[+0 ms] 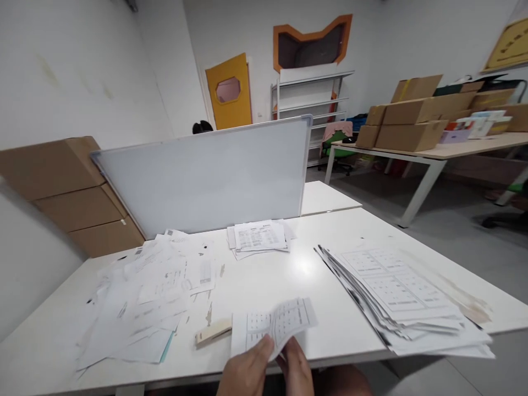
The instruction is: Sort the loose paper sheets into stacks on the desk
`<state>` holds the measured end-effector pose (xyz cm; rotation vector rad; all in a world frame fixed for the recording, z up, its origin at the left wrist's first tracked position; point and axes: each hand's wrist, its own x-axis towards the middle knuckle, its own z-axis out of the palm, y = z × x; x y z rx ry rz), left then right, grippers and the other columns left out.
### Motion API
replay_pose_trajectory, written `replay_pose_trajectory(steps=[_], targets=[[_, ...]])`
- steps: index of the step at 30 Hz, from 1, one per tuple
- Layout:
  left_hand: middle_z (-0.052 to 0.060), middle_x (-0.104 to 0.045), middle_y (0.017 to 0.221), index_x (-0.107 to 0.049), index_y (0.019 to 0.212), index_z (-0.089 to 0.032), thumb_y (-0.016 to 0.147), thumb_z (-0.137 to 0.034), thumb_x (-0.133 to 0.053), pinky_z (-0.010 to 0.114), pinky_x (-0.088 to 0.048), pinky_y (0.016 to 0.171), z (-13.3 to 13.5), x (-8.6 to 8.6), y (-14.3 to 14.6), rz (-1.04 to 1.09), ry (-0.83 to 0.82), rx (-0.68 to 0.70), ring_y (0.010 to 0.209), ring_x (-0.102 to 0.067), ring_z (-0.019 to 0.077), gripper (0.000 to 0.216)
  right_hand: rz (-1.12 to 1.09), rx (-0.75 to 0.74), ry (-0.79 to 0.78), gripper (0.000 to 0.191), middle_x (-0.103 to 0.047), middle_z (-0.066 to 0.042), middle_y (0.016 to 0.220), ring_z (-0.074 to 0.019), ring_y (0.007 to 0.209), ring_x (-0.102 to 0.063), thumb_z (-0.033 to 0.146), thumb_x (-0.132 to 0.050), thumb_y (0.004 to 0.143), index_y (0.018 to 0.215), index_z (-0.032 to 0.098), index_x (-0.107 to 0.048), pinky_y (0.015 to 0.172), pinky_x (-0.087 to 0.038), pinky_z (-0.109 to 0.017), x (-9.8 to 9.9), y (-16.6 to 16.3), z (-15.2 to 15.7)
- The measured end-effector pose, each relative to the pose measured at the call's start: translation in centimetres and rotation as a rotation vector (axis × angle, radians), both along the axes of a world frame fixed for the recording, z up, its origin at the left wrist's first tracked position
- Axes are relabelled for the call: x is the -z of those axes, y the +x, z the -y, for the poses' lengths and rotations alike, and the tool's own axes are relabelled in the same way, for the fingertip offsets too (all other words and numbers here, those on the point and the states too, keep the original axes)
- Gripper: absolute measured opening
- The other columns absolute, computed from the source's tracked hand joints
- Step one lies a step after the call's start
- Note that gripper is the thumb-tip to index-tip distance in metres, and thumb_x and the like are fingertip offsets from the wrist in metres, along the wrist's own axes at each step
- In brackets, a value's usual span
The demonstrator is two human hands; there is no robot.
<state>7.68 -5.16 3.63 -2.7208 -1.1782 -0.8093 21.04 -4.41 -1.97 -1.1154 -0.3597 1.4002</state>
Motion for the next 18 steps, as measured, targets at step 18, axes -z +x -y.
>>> replay_pose_trajectory(steps=[18], targets=[[0.008, -0.032, 0.15, -0.029, 0.143, -0.025, 0.088, -0.044, -0.042, 0.051, -0.026, 0.113, -0.5, 0.4, 0.3, 0.651, -0.564, -0.522, 0.14, -0.025, 0.0263, 0.059, 0.285, -0.081, -0.014, 0.071, -0.07, -0.011, 0.11, -0.0338, 0.119, -0.053, 0.059, -0.075, 0.056, 0.109, 0.013, -0.062, 0.093, -0.052, -0.037, 0.4, 6.9, -1.1]])
